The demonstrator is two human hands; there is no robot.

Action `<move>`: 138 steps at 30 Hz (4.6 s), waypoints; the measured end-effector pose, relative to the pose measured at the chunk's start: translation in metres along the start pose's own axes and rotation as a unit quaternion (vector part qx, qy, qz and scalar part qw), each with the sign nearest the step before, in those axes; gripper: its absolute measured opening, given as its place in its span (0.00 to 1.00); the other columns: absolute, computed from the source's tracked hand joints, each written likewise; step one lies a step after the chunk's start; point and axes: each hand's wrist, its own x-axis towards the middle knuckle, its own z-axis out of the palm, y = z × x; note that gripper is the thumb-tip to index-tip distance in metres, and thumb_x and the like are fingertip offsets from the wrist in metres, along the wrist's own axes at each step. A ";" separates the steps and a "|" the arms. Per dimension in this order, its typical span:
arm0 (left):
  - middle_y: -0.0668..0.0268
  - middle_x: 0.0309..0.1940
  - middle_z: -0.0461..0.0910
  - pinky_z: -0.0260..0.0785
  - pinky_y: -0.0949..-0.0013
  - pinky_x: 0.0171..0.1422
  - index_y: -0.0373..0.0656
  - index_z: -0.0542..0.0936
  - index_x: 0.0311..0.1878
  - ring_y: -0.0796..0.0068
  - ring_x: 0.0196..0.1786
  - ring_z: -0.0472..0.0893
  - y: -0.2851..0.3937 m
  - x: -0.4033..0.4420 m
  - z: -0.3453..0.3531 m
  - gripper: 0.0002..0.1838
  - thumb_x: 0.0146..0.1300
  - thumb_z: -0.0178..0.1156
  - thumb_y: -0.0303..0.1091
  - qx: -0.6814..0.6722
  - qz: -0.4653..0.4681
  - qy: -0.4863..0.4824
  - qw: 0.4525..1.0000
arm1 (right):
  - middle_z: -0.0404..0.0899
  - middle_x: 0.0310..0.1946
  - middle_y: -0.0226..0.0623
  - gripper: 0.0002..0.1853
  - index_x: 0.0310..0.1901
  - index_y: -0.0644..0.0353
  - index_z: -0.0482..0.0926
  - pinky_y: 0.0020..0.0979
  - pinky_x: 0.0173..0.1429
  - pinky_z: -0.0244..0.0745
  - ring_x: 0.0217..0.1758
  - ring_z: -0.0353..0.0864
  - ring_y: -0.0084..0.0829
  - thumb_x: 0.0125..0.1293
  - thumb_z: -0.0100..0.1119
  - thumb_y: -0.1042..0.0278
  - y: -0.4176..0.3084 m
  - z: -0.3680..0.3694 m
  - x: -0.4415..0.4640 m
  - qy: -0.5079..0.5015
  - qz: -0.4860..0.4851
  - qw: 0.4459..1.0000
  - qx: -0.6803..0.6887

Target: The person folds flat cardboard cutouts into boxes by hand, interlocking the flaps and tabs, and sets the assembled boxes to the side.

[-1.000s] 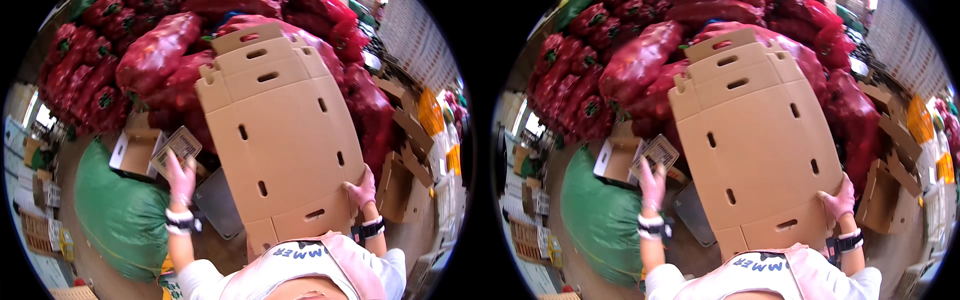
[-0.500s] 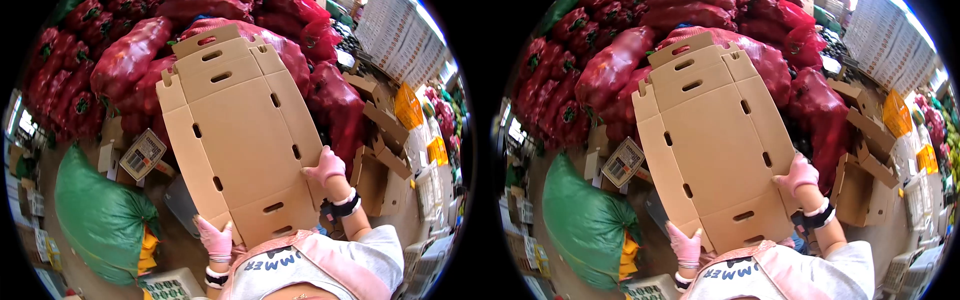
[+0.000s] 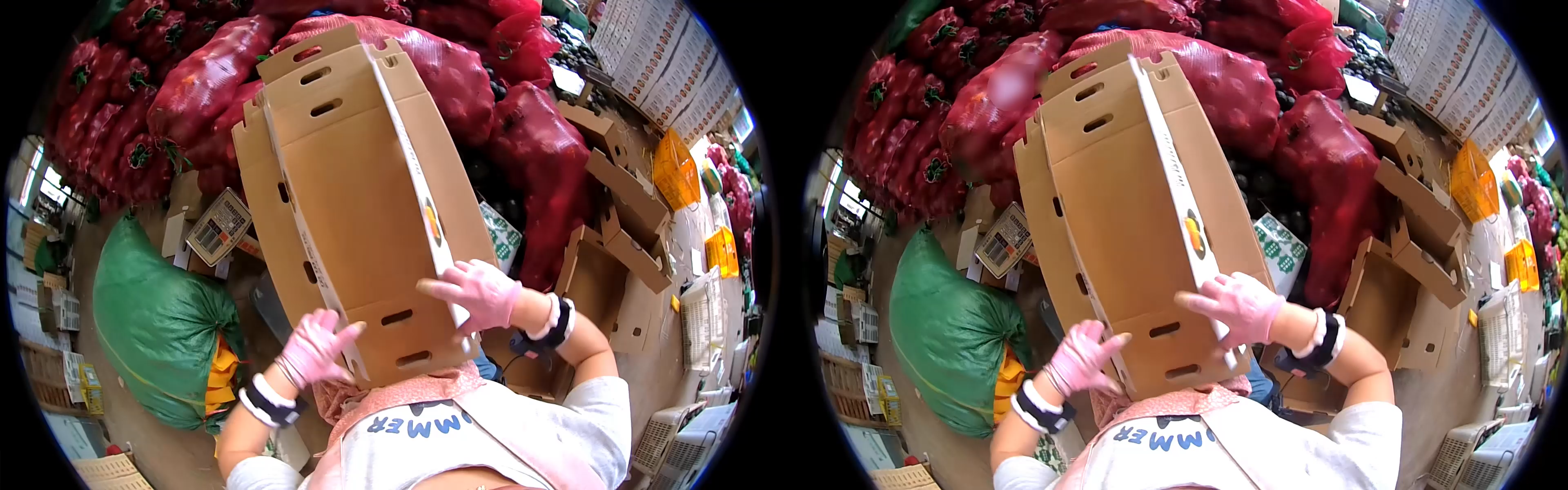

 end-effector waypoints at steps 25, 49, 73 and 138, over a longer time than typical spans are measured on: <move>0.57 0.55 0.64 0.62 0.57 0.56 0.44 0.70 0.54 0.51 0.54 0.65 -0.024 -0.099 0.128 0.26 0.52 0.66 0.39 -0.385 -0.162 0.027 0.908 | 0.75 0.38 0.40 0.14 0.44 0.60 0.77 0.37 0.51 0.71 0.47 0.74 0.42 0.63 0.57 0.58 -0.031 0.024 -0.077 0.106 -0.057 0.922 0.368; 0.56 0.38 0.79 0.73 0.61 0.38 0.40 0.74 0.42 0.61 0.39 0.81 0.019 -0.012 0.105 0.12 0.62 0.51 0.39 -0.195 0.062 -0.235 0.950 | 0.72 0.56 0.44 0.19 0.55 0.56 0.74 0.46 0.57 0.72 0.61 0.70 0.50 0.64 0.52 0.60 -0.056 0.132 0.029 -0.447 0.046 0.885 0.123; 0.62 0.57 0.71 0.57 0.72 0.66 0.35 0.71 0.60 0.73 0.59 0.69 -0.179 0.096 -0.007 0.29 0.67 0.53 0.50 -0.631 -0.079 0.325 0.699 | 0.62 0.65 0.40 0.36 0.68 0.65 0.57 0.30 0.67 0.59 0.68 0.60 0.33 0.57 0.57 0.72 0.155 -0.004 0.129 0.259 0.062 0.822 0.503; 0.49 0.33 0.76 0.76 0.63 0.22 0.27 0.68 0.40 0.62 0.32 0.79 -0.334 -0.125 0.008 0.14 0.54 0.52 0.28 -0.471 -0.444 0.682 0.340 | 0.77 0.40 0.32 0.18 0.59 0.57 0.68 0.15 0.23 0.67 0.24 0.74 0.15 0.69 0.51 0.64 0.157 -0.065 -0.023 0.428 0.317 0.784 0.319</move>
